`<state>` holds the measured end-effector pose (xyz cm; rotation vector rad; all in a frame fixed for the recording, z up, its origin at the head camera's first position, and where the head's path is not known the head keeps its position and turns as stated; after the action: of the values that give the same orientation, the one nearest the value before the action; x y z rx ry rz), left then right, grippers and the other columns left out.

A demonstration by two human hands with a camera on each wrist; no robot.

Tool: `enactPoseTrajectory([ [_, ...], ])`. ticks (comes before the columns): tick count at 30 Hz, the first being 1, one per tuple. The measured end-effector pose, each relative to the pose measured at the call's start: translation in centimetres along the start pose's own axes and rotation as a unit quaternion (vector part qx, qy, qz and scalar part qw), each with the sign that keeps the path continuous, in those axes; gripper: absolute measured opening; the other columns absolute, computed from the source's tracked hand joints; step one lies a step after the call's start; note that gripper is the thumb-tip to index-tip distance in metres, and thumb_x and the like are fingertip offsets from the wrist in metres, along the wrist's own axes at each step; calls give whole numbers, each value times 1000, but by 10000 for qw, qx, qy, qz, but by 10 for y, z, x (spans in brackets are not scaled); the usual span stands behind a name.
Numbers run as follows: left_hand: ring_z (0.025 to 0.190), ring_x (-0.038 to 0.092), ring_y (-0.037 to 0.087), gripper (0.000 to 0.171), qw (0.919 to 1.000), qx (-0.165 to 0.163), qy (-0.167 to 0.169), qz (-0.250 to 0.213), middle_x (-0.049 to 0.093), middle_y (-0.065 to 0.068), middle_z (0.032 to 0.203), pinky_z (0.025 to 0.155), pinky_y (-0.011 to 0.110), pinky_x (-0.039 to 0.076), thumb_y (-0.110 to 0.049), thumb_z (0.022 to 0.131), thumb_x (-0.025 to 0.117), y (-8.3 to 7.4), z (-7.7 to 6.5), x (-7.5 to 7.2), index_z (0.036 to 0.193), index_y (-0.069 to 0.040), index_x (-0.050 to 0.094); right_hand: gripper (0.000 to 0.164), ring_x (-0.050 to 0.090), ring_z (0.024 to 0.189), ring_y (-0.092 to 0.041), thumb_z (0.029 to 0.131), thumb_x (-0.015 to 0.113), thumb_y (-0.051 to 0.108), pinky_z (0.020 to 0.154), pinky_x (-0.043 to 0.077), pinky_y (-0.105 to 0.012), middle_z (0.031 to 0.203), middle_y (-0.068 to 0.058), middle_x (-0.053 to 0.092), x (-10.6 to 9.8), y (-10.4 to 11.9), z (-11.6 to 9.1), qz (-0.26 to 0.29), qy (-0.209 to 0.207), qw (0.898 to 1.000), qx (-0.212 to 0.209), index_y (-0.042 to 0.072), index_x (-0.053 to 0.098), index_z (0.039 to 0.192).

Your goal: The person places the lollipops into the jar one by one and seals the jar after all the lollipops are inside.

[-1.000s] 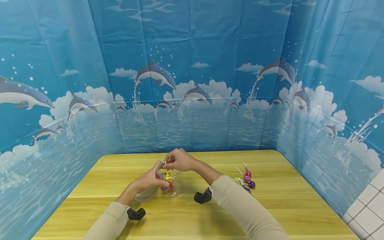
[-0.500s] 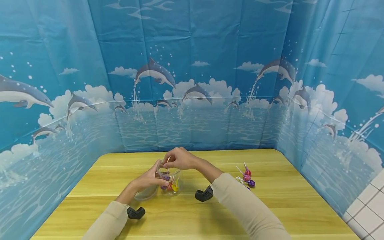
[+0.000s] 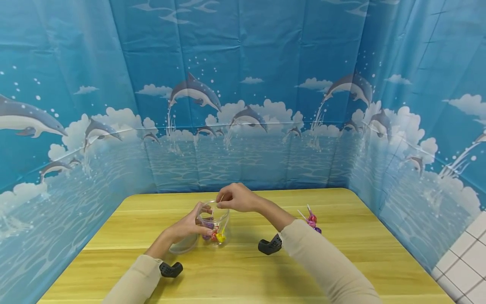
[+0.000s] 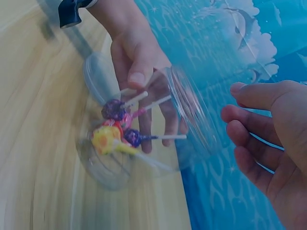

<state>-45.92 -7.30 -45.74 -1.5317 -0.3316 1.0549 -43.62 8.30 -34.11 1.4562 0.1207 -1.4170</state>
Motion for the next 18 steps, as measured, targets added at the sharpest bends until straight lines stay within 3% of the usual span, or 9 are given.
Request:
enactPoseTrajectory([
  [7,118,54,32,83,10000,-1,-41,5,37,19,152,98,53,46,-29,92,79,2,1,0,153,-7,27,15,71,87,-15,102,69,18,82,56,-34,96,-2,75,-15,-9,-18,43,-99,9997,205,7,76,110],
  [16,118,56,31,78,10000,10,-39,-71,37,19,152,97,51,48,-24,92,79,1,0,0,150,-10,30,14,71,95,-32,102,69,16,82,57,-38,100,-5,75,-37,-26,-47,88,-332,9986,395,7,76,109],
  [18,119,56,31,77,10000,30,-50,-55,38,18,152,97,50,48,-24,92,80,1,-1,0,150,-10,30,14,71,94,-30,102,69,16,82,57,-38,101,-6,75,-42,-31,-55,41,-378,9983,435,6,75,110],
])
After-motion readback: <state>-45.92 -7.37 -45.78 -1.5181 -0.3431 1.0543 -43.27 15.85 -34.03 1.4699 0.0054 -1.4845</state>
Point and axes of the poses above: each hand's wrist, its own z-axis towards the middle knuckle, its own x-axis out of the palm, y = z × x, the point moved 8 cm from there along z, towards the middle knuckle
